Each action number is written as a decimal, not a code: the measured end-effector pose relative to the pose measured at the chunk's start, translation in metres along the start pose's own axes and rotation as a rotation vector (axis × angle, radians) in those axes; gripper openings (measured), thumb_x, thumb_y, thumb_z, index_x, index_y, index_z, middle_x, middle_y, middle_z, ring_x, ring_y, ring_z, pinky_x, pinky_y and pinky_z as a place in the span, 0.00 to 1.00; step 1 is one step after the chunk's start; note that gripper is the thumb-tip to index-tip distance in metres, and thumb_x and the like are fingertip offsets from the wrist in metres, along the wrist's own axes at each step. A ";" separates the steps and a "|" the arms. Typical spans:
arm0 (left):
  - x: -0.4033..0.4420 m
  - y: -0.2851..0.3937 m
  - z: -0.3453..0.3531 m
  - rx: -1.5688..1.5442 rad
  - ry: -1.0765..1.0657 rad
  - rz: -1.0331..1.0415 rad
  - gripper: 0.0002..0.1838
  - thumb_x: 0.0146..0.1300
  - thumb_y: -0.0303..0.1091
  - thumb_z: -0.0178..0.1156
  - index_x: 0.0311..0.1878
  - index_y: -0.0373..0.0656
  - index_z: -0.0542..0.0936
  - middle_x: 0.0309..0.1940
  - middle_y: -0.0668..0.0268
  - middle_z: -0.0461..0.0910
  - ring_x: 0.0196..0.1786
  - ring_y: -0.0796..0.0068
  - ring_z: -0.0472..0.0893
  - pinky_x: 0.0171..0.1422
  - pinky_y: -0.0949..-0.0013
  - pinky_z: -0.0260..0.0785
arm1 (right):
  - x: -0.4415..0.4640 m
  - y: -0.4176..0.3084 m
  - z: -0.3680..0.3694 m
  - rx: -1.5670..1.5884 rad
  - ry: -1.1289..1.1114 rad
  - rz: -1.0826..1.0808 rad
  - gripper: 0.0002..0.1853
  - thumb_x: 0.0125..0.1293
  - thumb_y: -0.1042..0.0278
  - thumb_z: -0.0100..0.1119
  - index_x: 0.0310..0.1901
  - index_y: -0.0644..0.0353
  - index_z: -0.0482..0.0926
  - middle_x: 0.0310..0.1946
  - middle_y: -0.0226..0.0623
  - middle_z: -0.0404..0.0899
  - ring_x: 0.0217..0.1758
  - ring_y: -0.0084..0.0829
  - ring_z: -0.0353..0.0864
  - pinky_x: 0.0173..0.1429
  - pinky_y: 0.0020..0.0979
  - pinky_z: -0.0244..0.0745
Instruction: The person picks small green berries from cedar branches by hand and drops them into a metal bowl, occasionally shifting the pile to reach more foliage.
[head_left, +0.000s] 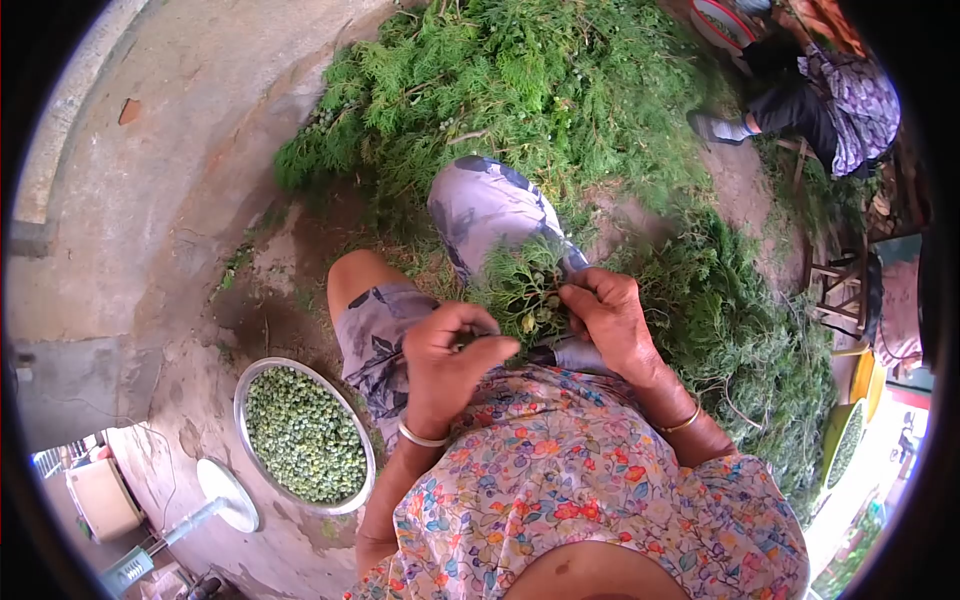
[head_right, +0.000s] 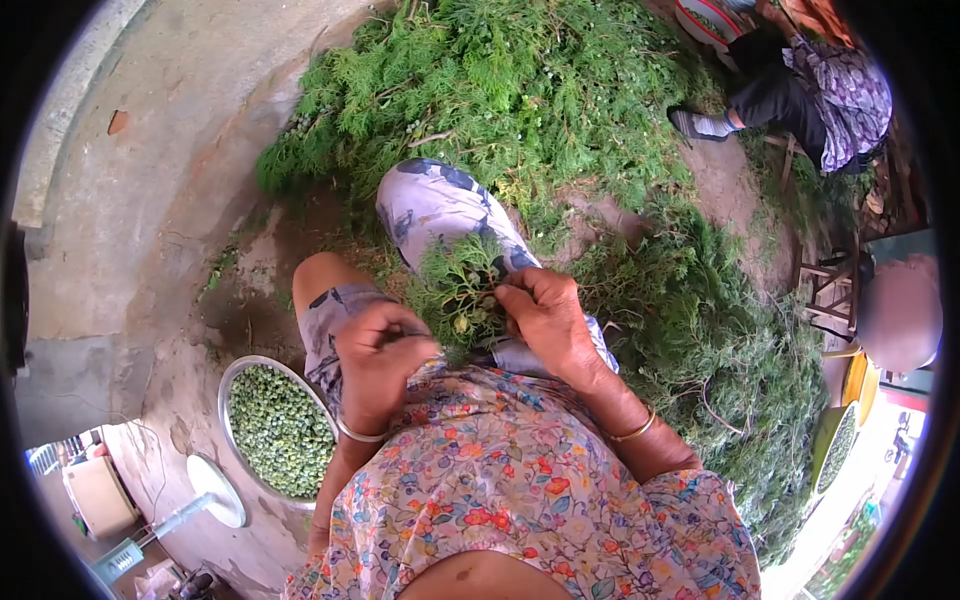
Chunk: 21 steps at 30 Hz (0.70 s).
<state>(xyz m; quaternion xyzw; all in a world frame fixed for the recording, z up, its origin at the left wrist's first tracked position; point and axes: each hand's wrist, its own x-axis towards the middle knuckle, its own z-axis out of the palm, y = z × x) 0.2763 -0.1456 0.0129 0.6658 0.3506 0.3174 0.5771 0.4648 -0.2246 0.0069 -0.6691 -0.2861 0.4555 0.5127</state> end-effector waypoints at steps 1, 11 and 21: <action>0.002 -0.001 0.006 0.001 -0.001 0.001 0.11 0.47 0.29 0.70 0.28 0.38 0.75 0.20 0.64 0.75 0.21 0.78 0.72 0.24 0.76 0.63 | 0.001 0.001 0.001 -0.044 0.009 -0.050 0.07 0.62 0.74 0.55 0.30 0.68 0.77 0.15 0.26 0.71 0.16 0.15 0.68 0.19 0.21 0.61; 0.005 -0.008 0.022 0.214 0.005 0.208 0.09 0.51 0.27 0.66 0.31 0.34 0.76 0.20 0.60 0.76 0.21 0.73 0.76 0.25 0.71 0.66 | -0.002 -0.002 -0.004 -0.025 -0.040 -0.034 0.06 0.63 0.74 0.55 0.30 0.68 0.77 0.15 0.26 0.71 0.17 0.14 0.68 0.19 0.21 0.61; 0.006 0.012 0.001 -1.011 -0.025 -0.363 0.12 0.59 0.31 0.55 0.42 0.32 0.76 0.31 0.45 0.75 0.23 0.74 0.73 0.18 0.79 0.63 | -0.002 -0.003 -0.003 0.076 -0.028 0.026 0.07 0.63 0.72 0.55 0.30 0.68 0.77 0.15 0.25 0.71 0.17 0.14 0.68 0.20 0.19 0.60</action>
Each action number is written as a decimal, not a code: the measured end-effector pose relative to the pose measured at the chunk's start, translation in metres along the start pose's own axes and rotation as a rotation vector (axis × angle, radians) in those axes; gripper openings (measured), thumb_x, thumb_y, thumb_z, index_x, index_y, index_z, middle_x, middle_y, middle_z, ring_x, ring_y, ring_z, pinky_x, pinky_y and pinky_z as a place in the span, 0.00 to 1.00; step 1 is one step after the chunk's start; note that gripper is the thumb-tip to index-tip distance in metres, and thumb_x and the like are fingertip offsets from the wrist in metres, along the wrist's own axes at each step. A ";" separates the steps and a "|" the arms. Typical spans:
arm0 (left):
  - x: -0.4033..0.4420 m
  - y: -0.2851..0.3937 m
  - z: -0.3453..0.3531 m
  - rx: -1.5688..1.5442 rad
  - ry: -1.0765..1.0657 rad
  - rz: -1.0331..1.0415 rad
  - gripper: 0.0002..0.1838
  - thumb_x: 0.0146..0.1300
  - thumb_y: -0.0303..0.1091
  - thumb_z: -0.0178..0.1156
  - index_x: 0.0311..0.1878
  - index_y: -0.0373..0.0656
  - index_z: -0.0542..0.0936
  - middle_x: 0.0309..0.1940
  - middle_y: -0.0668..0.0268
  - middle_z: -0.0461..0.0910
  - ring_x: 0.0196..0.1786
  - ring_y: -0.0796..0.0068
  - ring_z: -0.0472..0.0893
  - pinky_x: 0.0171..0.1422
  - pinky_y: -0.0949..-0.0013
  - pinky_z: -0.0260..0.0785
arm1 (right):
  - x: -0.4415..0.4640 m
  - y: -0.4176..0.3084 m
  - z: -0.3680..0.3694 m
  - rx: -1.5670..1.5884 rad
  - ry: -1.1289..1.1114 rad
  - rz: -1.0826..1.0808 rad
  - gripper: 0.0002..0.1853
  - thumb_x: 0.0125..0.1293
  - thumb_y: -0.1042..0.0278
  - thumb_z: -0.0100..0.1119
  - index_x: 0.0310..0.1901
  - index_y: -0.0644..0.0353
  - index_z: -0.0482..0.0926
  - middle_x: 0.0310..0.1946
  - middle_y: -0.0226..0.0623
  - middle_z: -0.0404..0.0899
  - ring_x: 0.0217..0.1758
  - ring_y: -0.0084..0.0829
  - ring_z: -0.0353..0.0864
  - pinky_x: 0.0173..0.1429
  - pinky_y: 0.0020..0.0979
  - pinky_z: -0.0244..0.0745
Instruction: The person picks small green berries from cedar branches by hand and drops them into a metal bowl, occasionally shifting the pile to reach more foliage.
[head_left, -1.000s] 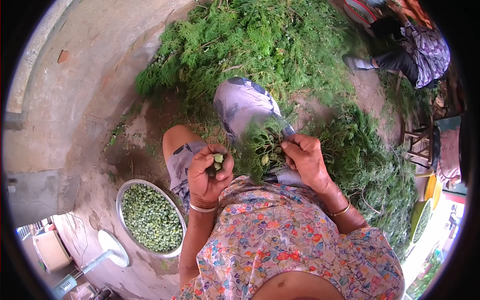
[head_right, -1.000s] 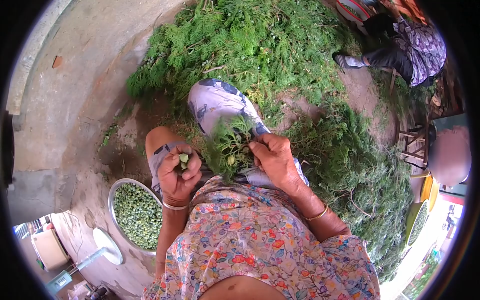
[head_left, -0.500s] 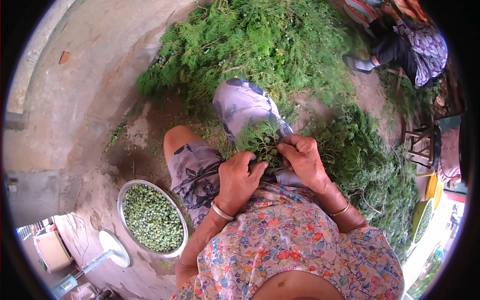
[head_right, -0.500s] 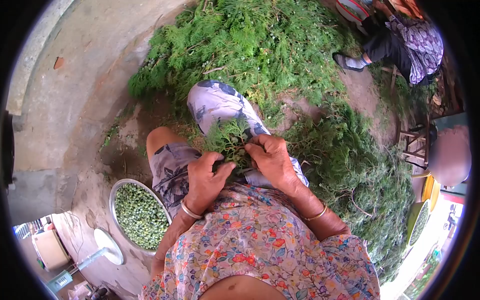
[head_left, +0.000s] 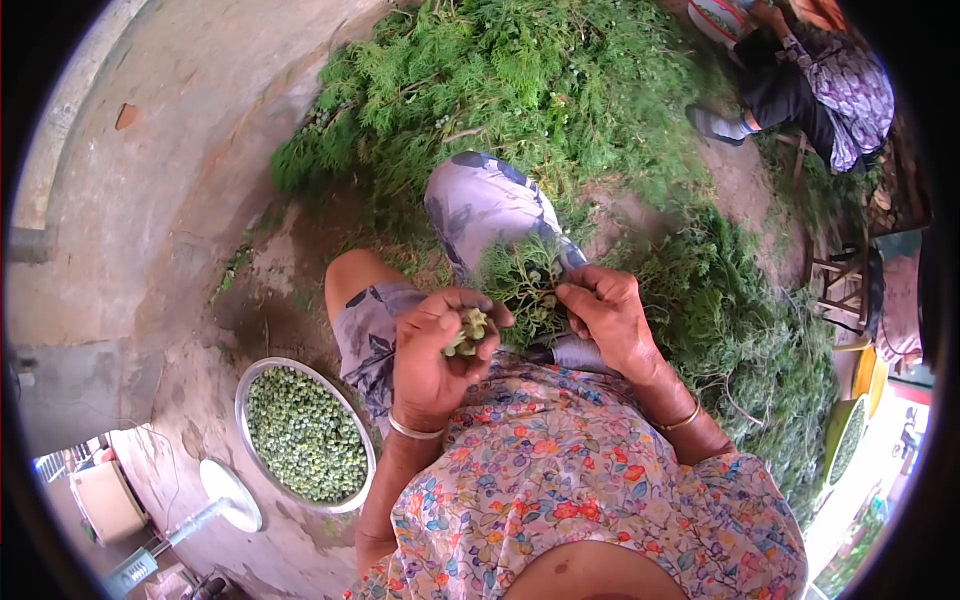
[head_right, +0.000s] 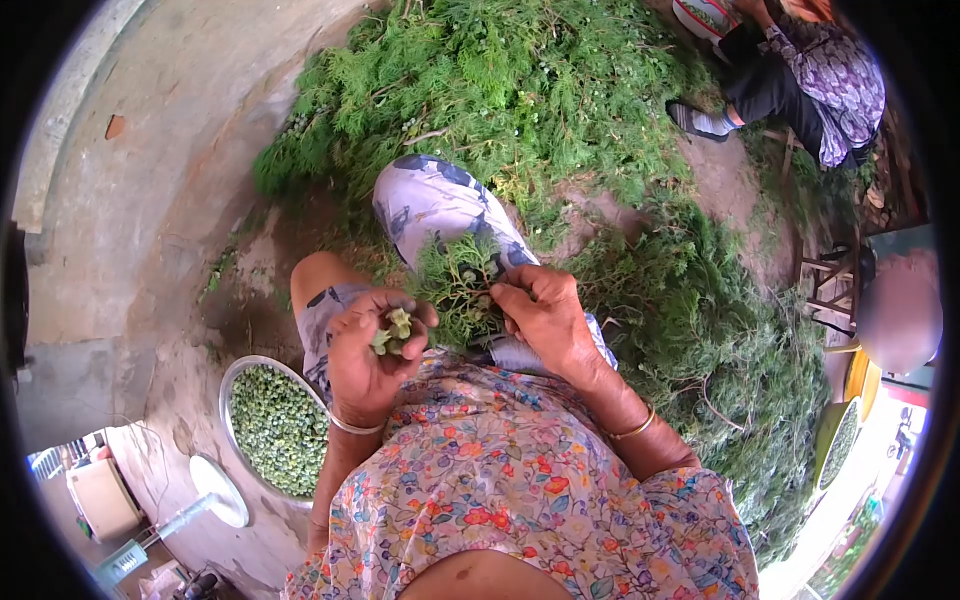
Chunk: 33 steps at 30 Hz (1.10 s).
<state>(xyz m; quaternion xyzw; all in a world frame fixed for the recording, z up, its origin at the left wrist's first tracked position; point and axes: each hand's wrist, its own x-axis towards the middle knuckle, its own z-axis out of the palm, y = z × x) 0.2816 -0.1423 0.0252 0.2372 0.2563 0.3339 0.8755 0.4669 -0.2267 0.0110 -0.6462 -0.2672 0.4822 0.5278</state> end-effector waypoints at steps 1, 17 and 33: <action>0.000 -0.002 0.000 0.001 0.000 -0.001 0.12 0.59 0.31 0.55 0.42 0.32 0.76 0.31 0.45 0.75 0.23 0.74 0.73 0.18 0.79 0.63 | 0.000 0.000 0.000 -0.007 -0.004 0.000 0.08 0.63 0.72 0.56 0.30 0.68 0.78 0.15 0.25 0.71 0.17 0.13 0.67 0.20 0.19 0.60; 0.014 -0.046 0.014 1.528 -0.102 0.607 0.12 0.50 0.26 0.66 0.37 0.33 0.76 0.27 0.52 0.78 0.29 0.54 0.79 0.31 0.63 0.71 | 0.003 -0.011 -0.010 -0.140 -0.185 0.041 0.08 0.59 0.73 0.58 0.29 0.69 0.79 0.13 0.30 0.72 0.17 0.14 0.65 0.20 0.23 0.59; 0.027 -0.046 0.014 1.454 -0.133 0.647 0.14 0.51 0.26 0.66 0.40 0.33 0.76 0.30 0.53 0.79 0.29 0.57 0.80 0.32 0.67 0.71 | 0.006 -0.003 -0.006 0.069 -0.100 0.118 0.10 0.61 0.72 0.57 0.24 0.67 0.78 0.11 0.25 0.68 0.13 0.14 0.62 0.17 0.20 0.54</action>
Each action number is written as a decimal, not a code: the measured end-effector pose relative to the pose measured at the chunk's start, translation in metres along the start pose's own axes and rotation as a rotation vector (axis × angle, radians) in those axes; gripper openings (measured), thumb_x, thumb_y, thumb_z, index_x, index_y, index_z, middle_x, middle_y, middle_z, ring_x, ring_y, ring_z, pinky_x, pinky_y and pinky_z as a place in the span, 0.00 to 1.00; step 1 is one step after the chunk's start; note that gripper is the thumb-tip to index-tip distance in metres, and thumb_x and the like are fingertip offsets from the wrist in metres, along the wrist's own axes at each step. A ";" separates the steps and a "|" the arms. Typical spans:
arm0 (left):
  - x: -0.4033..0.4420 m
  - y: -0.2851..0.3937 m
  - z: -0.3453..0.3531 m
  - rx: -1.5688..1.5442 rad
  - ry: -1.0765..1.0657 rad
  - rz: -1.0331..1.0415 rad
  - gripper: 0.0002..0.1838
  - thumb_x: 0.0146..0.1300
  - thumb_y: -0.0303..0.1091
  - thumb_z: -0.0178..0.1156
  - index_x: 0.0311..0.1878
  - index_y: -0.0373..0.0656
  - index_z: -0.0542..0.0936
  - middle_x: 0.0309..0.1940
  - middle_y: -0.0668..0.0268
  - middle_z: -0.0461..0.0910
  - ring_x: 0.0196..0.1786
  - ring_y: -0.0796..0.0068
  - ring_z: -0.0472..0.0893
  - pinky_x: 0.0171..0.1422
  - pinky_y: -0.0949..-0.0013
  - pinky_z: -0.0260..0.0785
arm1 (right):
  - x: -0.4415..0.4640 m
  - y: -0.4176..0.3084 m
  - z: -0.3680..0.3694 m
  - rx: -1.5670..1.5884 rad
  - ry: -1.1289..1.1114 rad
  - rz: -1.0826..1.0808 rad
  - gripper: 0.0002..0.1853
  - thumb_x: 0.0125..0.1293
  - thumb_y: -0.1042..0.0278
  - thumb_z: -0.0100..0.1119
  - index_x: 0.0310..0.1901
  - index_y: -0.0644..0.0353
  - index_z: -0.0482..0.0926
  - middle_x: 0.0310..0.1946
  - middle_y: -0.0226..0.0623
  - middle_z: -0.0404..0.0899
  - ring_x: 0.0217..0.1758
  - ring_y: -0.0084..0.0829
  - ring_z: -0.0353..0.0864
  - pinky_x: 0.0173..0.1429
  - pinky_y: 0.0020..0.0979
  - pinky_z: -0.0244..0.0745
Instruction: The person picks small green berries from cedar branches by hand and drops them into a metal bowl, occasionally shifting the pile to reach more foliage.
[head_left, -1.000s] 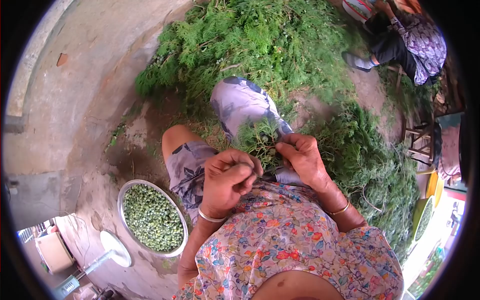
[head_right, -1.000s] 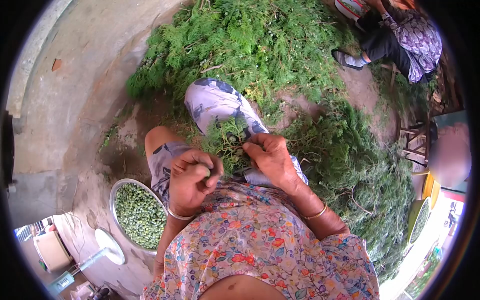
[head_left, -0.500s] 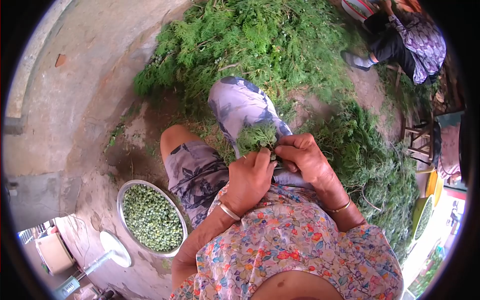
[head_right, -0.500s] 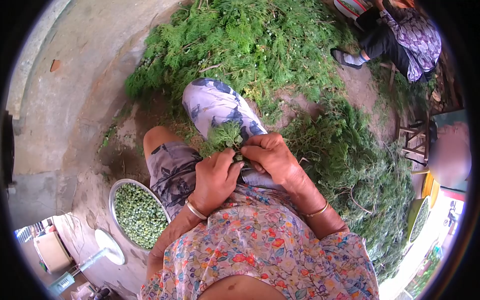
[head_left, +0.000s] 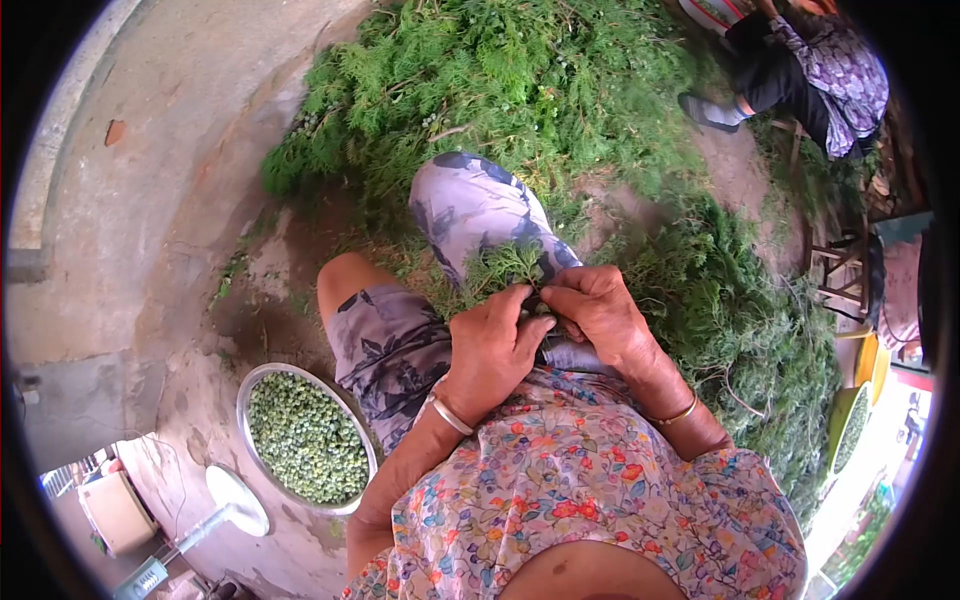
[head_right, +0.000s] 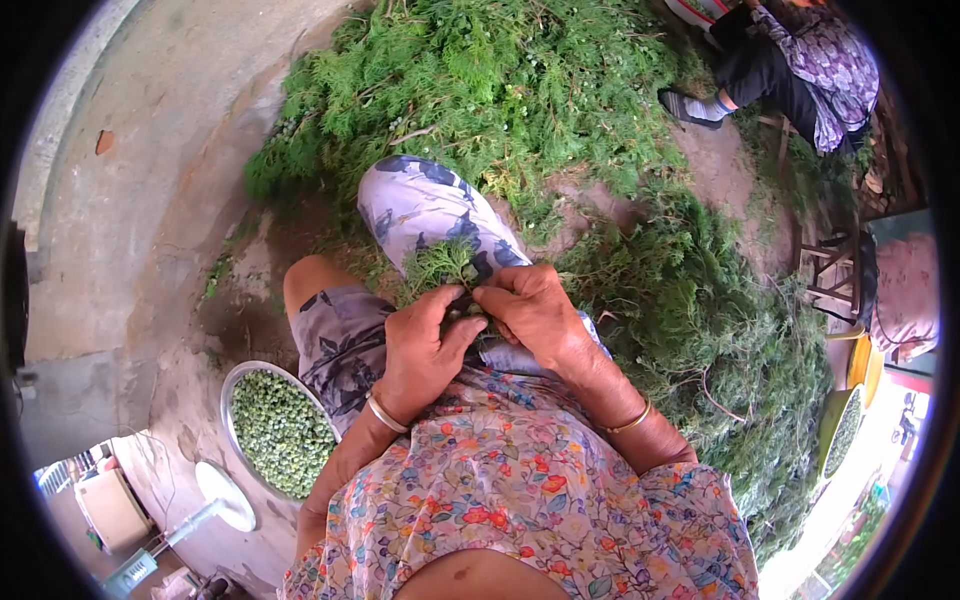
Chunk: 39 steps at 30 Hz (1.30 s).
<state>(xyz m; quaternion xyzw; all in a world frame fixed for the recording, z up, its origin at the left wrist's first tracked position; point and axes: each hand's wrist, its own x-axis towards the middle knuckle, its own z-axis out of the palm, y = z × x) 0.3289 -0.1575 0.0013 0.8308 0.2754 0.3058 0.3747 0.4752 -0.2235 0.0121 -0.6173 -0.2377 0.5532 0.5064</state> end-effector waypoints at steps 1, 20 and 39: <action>-0.001 0.000 0.000 0.003 0.000 0.000 0.14 0.51 0.26 0.66 0.40 0.33 0.76 0.30 0.53 0.79 0.29 0.57 0.80 0.32 0.67 0.71 | 0.000 0.000 0.001 -0.032 0.017 -0.007 0.10 0.61 0.71 0.57 0.24 0.67 0.78 0.11 0.25 0.68 0.14 0.13 0.62 0.17 0.21 0.54; 0.003 -0.007 -0.037 -1.284 -0.100 -0.617 0.06 0.60 0.29 0.56 0.36 0.35 0.77 0.23 0.59 0.77 0.20 0.80 0.72 0.21 0.80 0.60 | -0.001 0.007 0.002 0.027 0.099 -0.041 0.11 0.62 0.71 0.57 0.23 0.66 0.76 0.11 0.24 0.67 0.12 0.13 0.61 0.16 0.21 0.53; -0.014 0.001 -0.010 0.321 -0.080 0.056 0.11 0.49 0.23 0.61 0.39 0.37 0.76 0.29 0.55 0.77 0.28 0.53 0.78 0.32 0.63 0.69 | 0.000 0.002 0.006 -0.038 0.045 -0.050 0.11 0.62 0.71 0.57 0.23 0.66 0.76 0.10 0.25 0.67 0.12 0.13 0.61 0.16 0.20 0.53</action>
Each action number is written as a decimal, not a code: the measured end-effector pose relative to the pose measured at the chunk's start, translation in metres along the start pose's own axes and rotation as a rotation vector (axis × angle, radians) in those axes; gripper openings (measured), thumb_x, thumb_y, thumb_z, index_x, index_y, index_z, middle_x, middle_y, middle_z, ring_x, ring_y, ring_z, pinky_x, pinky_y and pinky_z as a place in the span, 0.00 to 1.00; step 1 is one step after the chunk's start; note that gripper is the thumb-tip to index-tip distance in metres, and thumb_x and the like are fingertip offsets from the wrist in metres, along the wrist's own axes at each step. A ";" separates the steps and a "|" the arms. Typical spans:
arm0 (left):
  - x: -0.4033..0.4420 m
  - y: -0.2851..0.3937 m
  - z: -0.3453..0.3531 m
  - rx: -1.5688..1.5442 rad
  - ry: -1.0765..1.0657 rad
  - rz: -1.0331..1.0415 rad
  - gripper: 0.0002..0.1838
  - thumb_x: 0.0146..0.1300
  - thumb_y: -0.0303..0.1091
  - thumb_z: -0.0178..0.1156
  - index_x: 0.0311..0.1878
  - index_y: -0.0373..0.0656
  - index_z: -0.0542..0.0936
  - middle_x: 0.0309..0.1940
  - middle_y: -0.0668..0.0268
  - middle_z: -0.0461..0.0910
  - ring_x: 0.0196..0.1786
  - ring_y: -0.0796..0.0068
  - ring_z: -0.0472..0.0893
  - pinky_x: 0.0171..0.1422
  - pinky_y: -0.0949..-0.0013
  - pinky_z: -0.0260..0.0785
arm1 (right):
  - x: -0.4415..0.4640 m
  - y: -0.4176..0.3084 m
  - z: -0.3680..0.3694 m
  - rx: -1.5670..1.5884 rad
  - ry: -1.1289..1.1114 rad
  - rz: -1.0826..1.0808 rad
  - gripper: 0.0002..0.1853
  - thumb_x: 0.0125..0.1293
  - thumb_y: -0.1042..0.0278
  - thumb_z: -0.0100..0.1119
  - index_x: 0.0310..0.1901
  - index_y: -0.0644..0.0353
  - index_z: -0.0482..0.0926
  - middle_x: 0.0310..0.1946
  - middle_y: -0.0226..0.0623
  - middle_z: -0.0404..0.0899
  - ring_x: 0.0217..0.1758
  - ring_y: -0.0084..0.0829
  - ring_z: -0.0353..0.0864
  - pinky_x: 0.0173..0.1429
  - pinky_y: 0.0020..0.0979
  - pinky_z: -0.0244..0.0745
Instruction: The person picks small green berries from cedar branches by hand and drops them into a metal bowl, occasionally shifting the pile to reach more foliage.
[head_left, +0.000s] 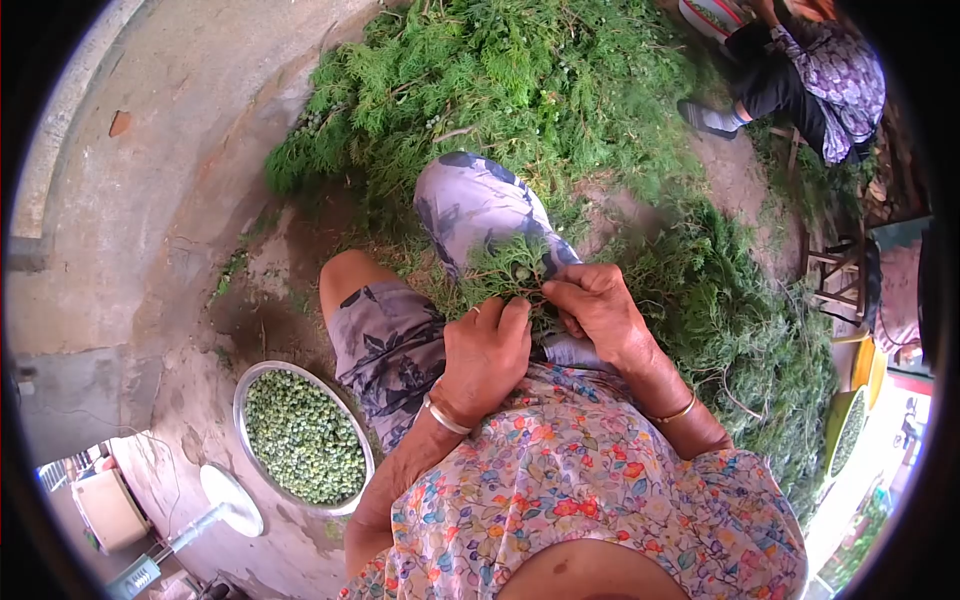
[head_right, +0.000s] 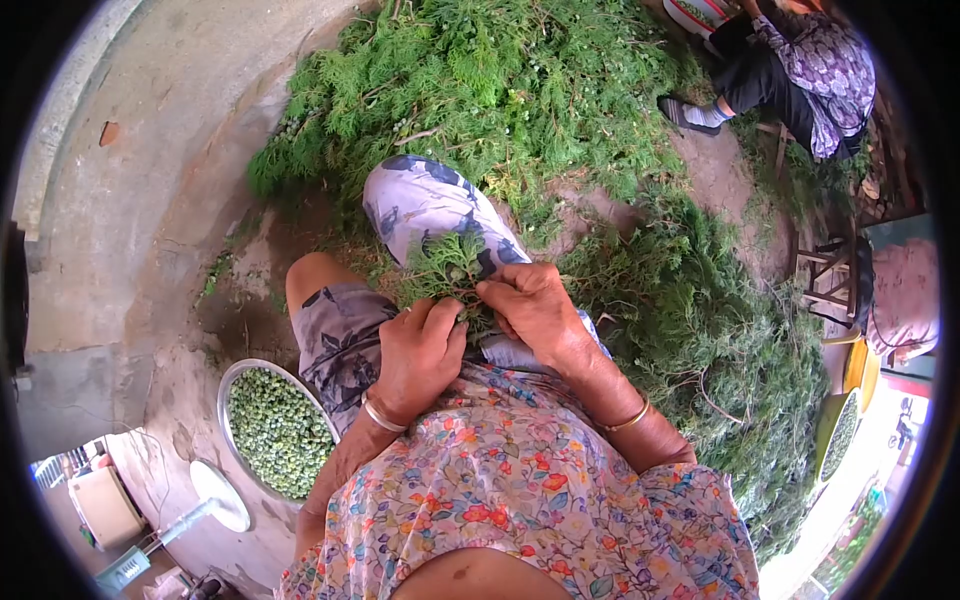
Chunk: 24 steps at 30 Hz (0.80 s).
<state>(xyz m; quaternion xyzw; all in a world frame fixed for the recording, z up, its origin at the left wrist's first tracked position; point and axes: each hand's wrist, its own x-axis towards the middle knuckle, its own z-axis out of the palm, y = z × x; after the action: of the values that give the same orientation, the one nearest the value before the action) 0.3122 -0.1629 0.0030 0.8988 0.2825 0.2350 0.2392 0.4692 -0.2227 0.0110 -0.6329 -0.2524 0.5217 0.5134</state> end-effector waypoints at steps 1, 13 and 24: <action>0.002 -0.001 0.001 -0.002 0.001 0.001 0.11 0.49 0.23 0.61 0.39 0.37 0.76 0.29 0.55 0.77 0.28 0.53 0.78 0.32 0.63 0.69 | 0.000 0.000 -0.001 -0.010 -0.002 -0.013 0.12 0.62 0.71 0.57 0.22 0.66 0.76 0.10 0.25 0.67 0.12 0.13 0.61 0.16 0.21 0.53; -0.004 -0.012 -0.025 -1.510 -0.013 -0.715 0.10 0.61 0.29 0.54 0.39 0.29 0.78 0.23 0.57 0.76 0.17 0.82 0.65 0.18 0.78 0.57 | 0.003 0.005 -0.008 0.192 -0.007 0.069 0.13 0.64 0.71 0.54 0.21 0.60 0.73 0.12 0.22 0.64 0.13 0.13 0.59 0.16 0.20 0.50; -0.018 -0.013 -0.013 -1.753 -0.265 -0.750 0.09 0.58 0.29 0.59 0.35 0.30 0.75 0.33 0.50 0.78 0.26 0.70 0.76 0.19 0.75 0.63 | -0.005 -0.024 0.004 0.530 -0.023 0.121 0.10 0.64 0.69 0.57 0.25 0.61 0.73 0.13 0.21 0.61 0.13 0.14 0.55 0.16 0.19 0.49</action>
<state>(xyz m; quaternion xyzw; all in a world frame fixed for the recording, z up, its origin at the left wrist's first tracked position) 0.2870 -0.1607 0.0011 0.2710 0.2461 0.1672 0.9154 0.4692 -0.2173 0.0356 -0.4843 -0.0744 0.6066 0.6261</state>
